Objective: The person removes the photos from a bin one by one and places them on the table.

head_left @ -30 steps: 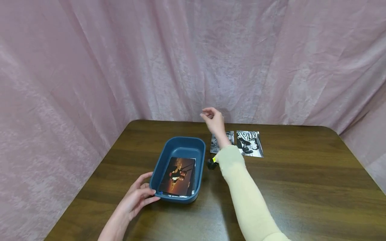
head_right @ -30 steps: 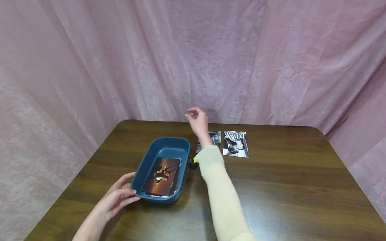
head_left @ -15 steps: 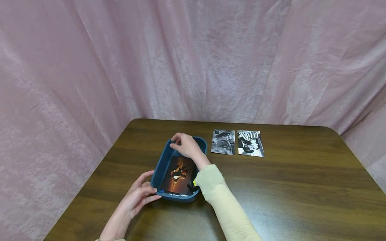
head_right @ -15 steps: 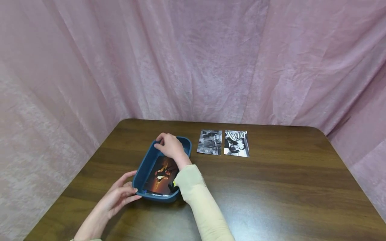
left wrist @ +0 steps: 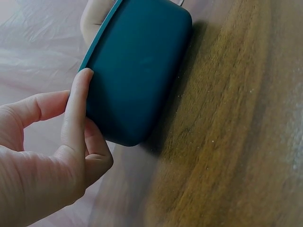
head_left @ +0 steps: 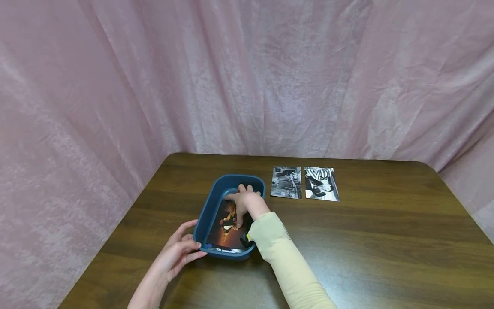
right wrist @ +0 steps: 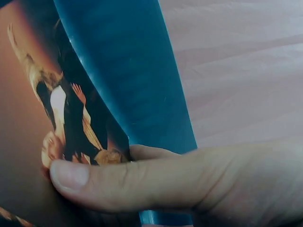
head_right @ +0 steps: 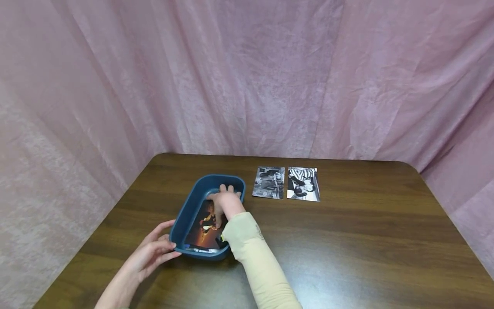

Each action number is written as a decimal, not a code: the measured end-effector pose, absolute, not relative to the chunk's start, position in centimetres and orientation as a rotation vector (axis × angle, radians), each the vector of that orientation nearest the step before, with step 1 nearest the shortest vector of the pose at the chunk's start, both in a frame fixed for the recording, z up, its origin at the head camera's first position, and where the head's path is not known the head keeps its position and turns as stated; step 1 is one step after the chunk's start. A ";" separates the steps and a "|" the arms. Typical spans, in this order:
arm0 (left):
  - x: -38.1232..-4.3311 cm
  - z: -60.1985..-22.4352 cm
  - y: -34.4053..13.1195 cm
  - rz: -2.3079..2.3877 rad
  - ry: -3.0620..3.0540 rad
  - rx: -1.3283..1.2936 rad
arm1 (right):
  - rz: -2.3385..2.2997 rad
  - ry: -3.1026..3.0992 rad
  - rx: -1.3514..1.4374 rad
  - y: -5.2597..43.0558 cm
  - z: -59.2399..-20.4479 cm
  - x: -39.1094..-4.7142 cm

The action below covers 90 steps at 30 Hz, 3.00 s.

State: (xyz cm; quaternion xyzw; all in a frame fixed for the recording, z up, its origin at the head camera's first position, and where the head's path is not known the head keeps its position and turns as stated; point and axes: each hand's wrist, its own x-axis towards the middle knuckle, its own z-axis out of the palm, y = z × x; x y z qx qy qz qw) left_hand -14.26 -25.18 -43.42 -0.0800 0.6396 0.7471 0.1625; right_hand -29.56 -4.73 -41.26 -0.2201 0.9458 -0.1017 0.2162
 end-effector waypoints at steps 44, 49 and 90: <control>-14.5 -43.3 -25.2 2.133 1.820 -0.213 | -0.747 2.442 -0.609 -3.4 -37.9 -31.5; -14.6 -43.3 -25.3 2.123 1.830 -0.221 | -0.977 2.397 -0.638 -2.2 -37.1 -32.0; -13.9 -43.2 -26.0 2.109 1.816 -0.202 | -1.908 2.582 -0.208 29.6 -38.9 -37.6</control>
